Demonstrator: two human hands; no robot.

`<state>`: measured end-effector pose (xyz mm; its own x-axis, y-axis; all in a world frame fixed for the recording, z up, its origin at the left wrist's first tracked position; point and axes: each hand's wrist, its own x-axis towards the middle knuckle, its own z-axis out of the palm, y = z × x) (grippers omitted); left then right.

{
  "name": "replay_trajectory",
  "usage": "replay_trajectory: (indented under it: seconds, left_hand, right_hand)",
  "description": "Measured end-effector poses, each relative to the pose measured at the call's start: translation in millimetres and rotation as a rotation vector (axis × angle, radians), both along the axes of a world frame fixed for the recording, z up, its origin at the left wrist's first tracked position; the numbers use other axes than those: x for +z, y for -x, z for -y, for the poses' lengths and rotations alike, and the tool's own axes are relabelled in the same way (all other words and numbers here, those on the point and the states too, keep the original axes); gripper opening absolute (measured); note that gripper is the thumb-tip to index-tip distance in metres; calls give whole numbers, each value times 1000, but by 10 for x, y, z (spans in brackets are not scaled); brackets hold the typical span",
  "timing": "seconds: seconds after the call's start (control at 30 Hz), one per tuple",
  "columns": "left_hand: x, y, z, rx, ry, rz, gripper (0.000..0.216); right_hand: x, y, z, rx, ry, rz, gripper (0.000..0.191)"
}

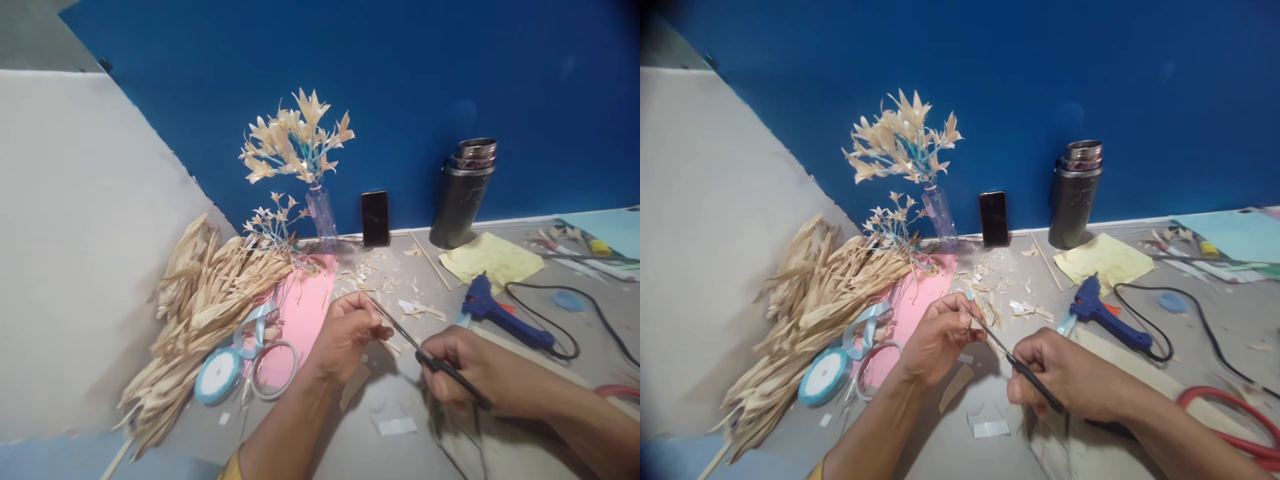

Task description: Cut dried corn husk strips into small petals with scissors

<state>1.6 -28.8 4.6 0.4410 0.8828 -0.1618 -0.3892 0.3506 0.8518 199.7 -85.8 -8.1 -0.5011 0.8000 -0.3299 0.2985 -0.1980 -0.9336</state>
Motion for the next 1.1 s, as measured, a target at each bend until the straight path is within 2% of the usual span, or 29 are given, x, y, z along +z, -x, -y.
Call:
replay_trajectory:
  seconds: [0.37,0.47,0.63,0.7,0.8,0.87,1.0,1.1]
  left_hand:
    - [2,21,-6,-26,-8,27,16]
    - [-3,17,-14,-40,1,0,19]
    - [-57,-34,12,-48,66,-60,27]
    - [-104,-74,47,-69,65,-82,28]
    - [-179,-138,104,-130,53,-109,28]
    - [-209,-169,131,-164,61,-99,29]
    - [-206,-189,149,-182,88,10,41]
    - [-191,-188,153,-194,58,-8,38]
  right_hand:
    - [-49,-7,-15,-19,4,-9,34]
    - [-75,19,-41,-155,-1,-83,34]
    - [-46,42,-71,-523,-51,-297,31]
    - [-21,48,-65,-582,-94,-322,31]
    - [0,80,-44,-577,-135,-331,31]
    - [2,113,-30,-558,-104,-376,32]
    - [-6,156,-16,-514,-13,-541,34]
    - [-13,143,-22,-526,-17,-533,36]
